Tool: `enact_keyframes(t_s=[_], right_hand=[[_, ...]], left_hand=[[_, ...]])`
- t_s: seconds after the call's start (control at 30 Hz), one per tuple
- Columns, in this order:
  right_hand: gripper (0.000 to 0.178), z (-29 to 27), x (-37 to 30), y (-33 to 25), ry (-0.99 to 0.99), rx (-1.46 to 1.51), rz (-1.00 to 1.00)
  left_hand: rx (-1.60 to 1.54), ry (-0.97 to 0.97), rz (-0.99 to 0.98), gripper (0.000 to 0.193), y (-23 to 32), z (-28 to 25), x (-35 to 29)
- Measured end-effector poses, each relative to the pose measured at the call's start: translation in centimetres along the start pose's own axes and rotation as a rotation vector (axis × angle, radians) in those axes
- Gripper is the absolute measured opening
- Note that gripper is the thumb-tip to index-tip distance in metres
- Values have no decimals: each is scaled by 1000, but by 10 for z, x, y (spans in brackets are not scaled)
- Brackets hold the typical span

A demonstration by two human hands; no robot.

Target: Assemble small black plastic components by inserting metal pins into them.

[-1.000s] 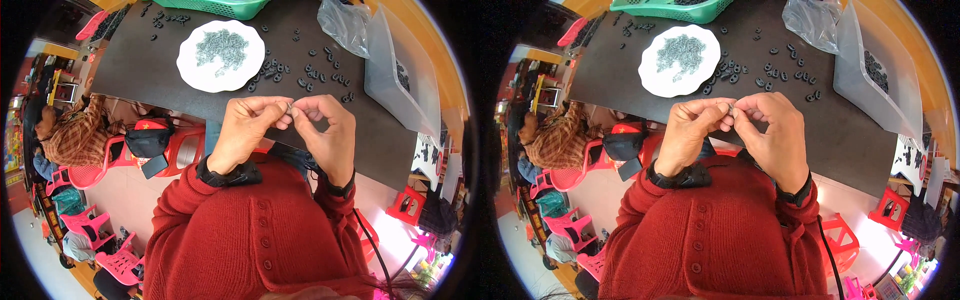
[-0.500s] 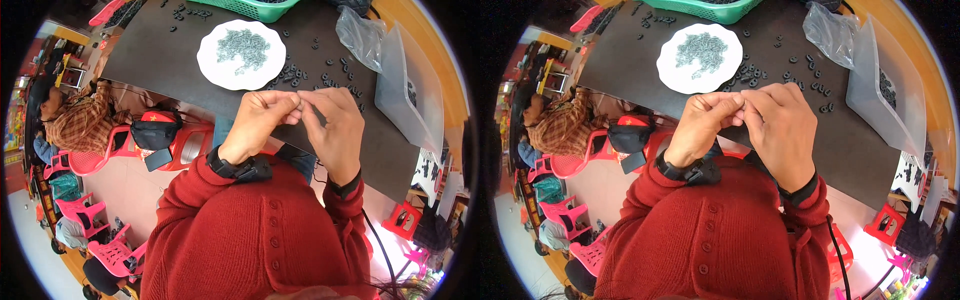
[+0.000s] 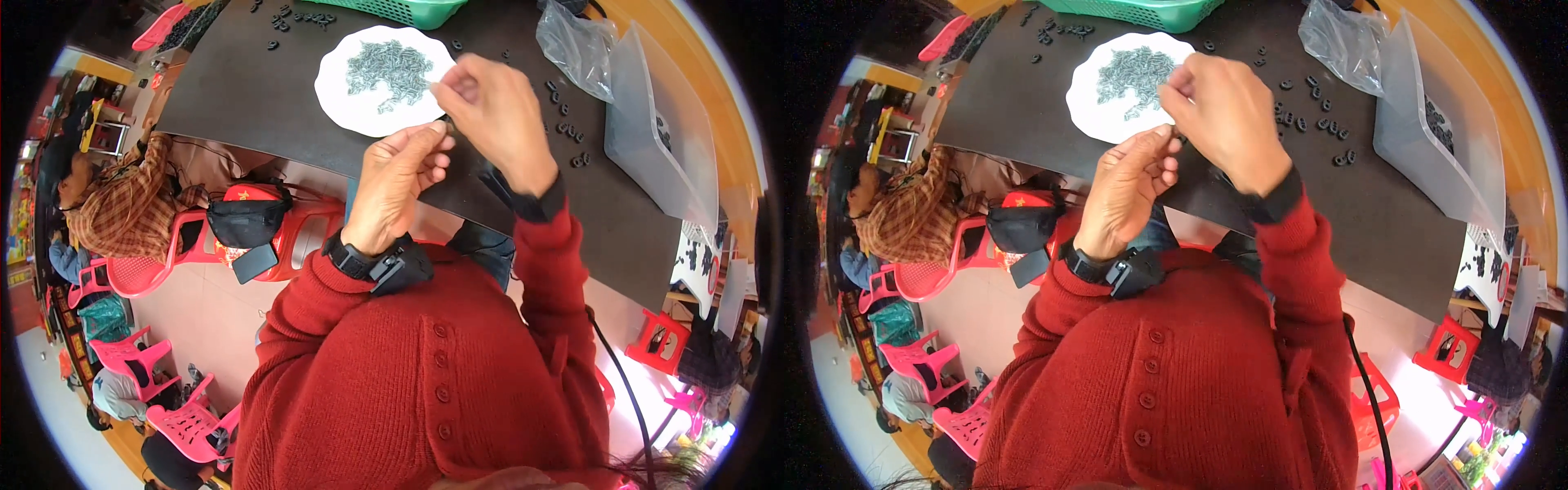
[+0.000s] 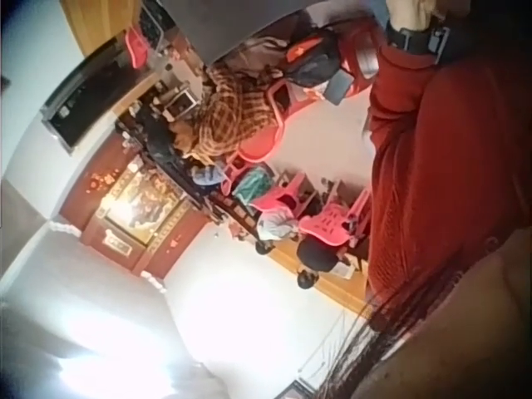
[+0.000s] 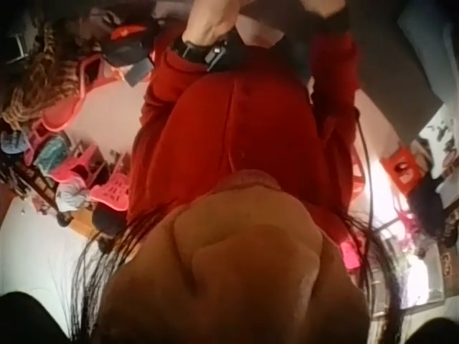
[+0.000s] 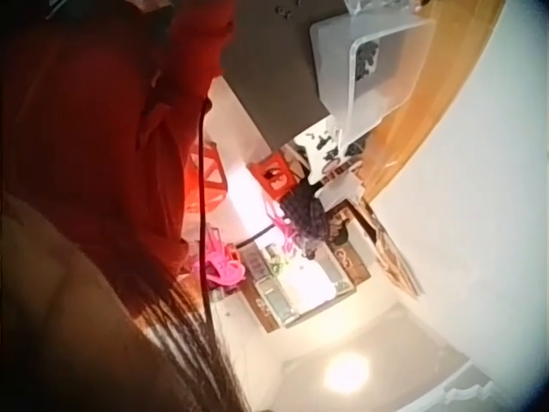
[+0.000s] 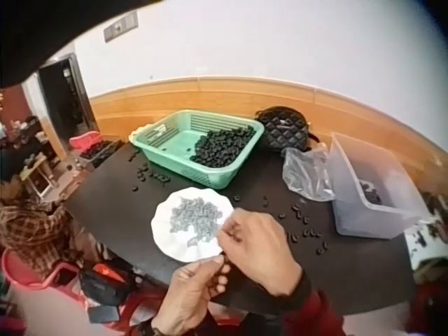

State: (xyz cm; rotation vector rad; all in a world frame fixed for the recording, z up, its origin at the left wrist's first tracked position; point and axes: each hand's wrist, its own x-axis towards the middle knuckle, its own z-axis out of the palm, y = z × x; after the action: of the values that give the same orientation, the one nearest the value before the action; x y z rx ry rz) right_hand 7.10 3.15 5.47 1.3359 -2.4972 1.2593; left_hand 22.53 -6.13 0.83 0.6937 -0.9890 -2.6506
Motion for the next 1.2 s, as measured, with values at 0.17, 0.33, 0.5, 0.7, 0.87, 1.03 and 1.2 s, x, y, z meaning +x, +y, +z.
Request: enact_keyframes(t_s=[0.17,0.33,0.5,0.7,0.87,1.03,1.2], right_hand=[[28,17,25,13,-64,-243,63],[18,-56,-18,26,2,-194,131],[16,-95,-95,51,-35,-352,266],[20,-74,-124,61,-71,-295,283],[15,-66,-122,81,-88,-414,313],[14,-70,-123,86,-129,-450,304],[15,-90,-124,84,11,-203,388]], left_hand=[[53,8,13,22,-1,-9,-5],[123,14,48,22,7,-6,-16],[188,-7,39,23,-1,9,-10],[354,-86,48,21,-21,23,3],[404,-71,10,19,-28,37,5],[418,-90,-7,19,-31,42,5],[418,-99,-19,19,-31,48,4]])
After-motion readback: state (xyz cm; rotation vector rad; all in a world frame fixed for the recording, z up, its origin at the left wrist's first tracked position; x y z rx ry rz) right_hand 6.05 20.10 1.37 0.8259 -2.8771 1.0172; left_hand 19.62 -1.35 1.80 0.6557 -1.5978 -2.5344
